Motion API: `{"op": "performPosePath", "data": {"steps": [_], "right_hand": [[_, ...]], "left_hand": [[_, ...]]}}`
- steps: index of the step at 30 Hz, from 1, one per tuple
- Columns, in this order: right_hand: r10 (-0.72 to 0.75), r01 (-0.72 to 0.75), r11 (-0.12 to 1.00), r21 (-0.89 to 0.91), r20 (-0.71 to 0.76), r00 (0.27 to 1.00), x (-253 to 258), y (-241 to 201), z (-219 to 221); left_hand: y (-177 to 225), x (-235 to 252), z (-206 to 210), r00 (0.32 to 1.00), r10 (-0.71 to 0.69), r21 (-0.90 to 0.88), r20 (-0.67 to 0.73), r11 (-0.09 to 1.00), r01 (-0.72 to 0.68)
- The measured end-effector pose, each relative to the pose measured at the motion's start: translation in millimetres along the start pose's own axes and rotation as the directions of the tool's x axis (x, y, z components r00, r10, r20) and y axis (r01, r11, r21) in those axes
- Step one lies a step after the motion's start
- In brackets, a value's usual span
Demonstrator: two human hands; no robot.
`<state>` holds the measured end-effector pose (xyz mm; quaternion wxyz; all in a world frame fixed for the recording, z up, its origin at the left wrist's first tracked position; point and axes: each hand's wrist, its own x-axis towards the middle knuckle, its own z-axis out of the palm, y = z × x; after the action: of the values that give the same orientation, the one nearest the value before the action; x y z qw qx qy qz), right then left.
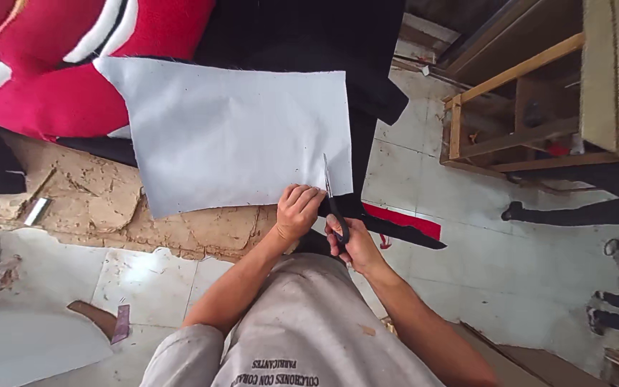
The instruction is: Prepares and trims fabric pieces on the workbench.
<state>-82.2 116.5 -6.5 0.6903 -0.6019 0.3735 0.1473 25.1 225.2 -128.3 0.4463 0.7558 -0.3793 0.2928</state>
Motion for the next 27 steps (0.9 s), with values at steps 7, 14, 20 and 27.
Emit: {"op": "performPosePath", "data": {"steps": [7, 14, 20, 27], "right_hand": [[-0.025, 0.025, 0.999, -0.027, -0.022, 0.999, 12, -12, 3], [-0.011, 0.011, 1.000, 0.000, -0.007, 1.000, 26, -26, 1], [0.001, -0.002, 0.999, -0.043, -0.027, 1.000, 41, -38, 1], [-0.009, 0.009, 0.999, -0.041, 0.007, 1.000, 57, -55, -2]], "left_hand": [[-3, -3, 1, 1.000, 0.015, -0.041, -0.018, 0.999, -0.016], [-4, -4, 3, 0.999, 0.020, -0.045, -0.047, 0.999, -0.022], [-6, -5, 2, 0.999, 0.029, -0.052, -0.046, 0.998, -0.032], [-7, -8, 2, 0.999, 0.036, -0.063, -0.035, 0.997, -0.039]]}}
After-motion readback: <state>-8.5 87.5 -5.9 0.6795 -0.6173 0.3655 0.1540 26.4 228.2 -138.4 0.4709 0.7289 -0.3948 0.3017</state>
